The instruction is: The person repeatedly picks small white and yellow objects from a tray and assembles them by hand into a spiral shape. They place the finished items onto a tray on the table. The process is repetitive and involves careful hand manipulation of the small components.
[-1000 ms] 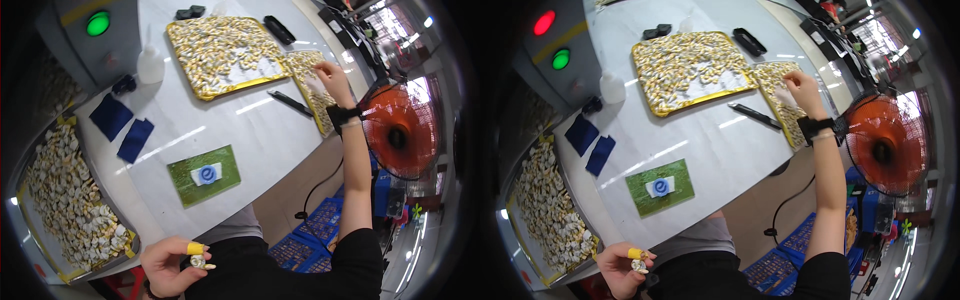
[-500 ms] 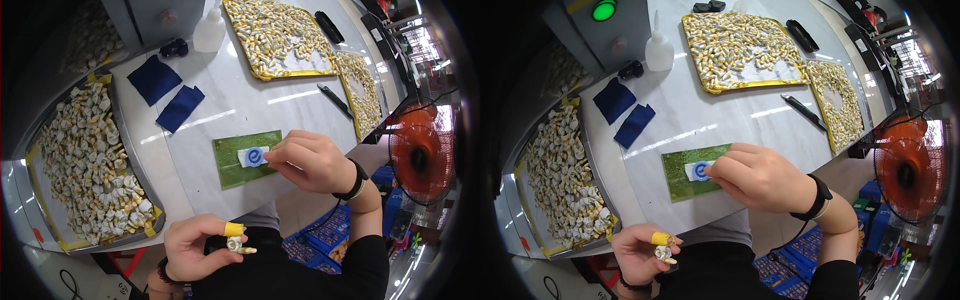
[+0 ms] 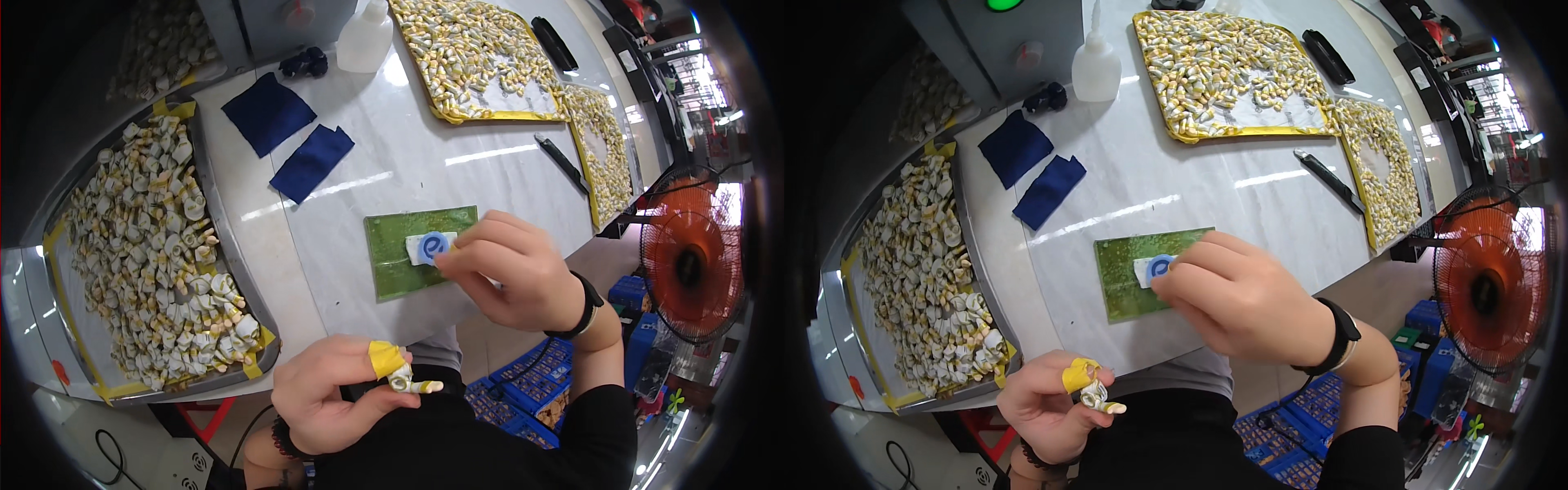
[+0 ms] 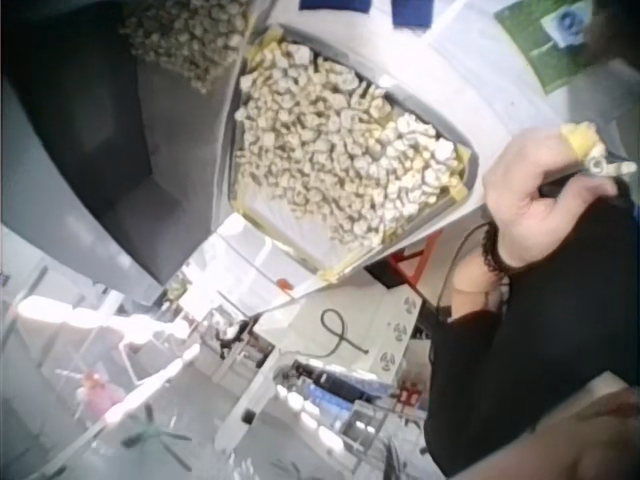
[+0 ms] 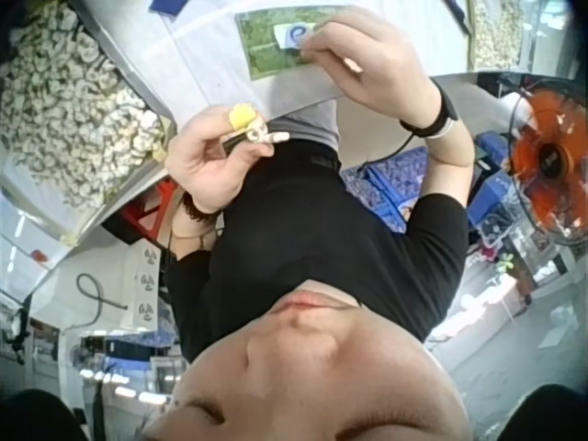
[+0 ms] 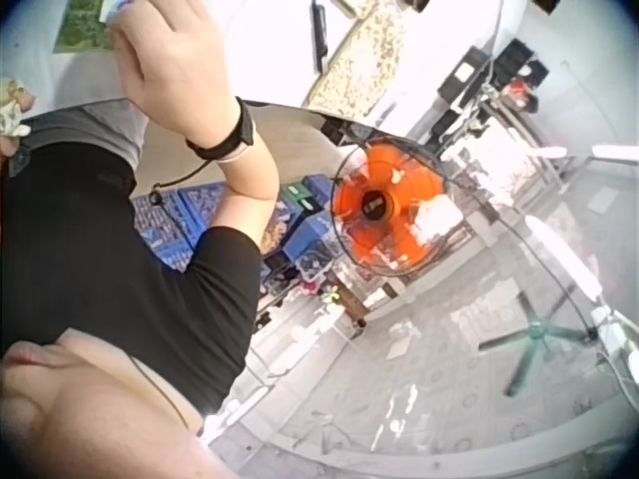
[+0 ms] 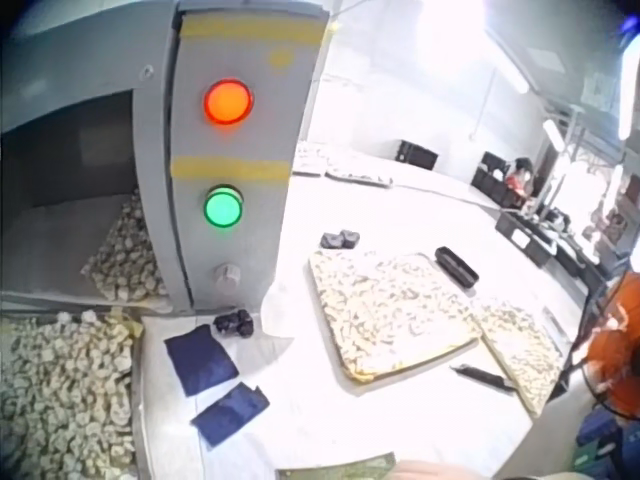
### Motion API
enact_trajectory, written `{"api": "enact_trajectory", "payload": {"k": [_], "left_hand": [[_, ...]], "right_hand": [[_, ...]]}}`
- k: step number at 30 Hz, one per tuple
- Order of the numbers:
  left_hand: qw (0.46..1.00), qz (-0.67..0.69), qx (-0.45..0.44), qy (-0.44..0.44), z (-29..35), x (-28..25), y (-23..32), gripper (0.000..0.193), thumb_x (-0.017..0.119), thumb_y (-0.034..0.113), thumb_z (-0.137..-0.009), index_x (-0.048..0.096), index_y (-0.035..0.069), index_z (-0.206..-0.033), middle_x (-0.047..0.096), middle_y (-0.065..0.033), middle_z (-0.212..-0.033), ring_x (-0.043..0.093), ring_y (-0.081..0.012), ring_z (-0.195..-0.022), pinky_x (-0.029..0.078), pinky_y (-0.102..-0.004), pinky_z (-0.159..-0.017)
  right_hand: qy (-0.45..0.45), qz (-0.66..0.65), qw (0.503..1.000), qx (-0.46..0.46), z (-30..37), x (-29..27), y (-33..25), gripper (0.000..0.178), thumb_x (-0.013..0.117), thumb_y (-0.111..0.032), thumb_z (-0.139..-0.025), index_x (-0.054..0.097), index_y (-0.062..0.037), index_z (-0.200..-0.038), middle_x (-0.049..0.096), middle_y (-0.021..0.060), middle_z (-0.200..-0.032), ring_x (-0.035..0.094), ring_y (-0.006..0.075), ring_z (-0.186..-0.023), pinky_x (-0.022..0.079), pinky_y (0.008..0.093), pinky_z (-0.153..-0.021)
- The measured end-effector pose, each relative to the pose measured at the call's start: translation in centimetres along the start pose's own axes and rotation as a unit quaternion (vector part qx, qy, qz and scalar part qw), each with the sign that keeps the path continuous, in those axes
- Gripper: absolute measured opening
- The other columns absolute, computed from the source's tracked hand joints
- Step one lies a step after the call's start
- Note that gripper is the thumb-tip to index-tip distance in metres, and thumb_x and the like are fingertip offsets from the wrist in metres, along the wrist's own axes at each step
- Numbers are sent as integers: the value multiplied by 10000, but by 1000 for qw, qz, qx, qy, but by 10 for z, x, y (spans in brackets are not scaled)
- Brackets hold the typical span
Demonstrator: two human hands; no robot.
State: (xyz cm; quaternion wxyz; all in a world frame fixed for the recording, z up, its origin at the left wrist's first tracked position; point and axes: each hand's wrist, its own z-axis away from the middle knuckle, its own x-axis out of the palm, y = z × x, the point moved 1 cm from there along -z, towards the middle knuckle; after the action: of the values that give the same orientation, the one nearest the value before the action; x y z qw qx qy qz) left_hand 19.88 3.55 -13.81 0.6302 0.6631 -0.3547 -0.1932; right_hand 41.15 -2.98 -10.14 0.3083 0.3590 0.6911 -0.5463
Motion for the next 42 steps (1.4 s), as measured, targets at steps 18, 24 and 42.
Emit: {"api": "enact_trajectory", "payload": {"k": [18, 24, 42], "left_hand": [[990, -113, 78, -39, -3, 7, 10, 297, 825, 83, -612, 658, 4, -845, 681, -121, -863, 663, -262, -724, 532, -315, -616], [985, -136, 106, -28, -7, 8, 14, 294, 825, 82, -608, 657, 9, -837, 683, -124, -829, 666, -259, -728, 543, -316, -631], [998, 49, 23, -16, 0, 11, -4, 350, 804, 97, -689, 622, -36, -957, 656, -130, -935, 639, -227, -832, 516, -314, -726]], "right_hand": [[73, -295, 951, -49, 10, 7, -37, 162, 698, 82, -687, 629, 12, -816, 631, 111, -740, 608, 231, -604, 494, 294, -520], [57, -315, 946, -42, 8, 7, -38, 167, 725, 62, -682, 602, -12, -769, 634, 114, -732, 621, 245, -594, 510, 302, -509], [90, -378, 921, -37, 10, 6, -34, 169, 724, -6, -701, 669, 8, -860, 616, 81, -775, 584, 204, -652, 447, 275, -559]]}}
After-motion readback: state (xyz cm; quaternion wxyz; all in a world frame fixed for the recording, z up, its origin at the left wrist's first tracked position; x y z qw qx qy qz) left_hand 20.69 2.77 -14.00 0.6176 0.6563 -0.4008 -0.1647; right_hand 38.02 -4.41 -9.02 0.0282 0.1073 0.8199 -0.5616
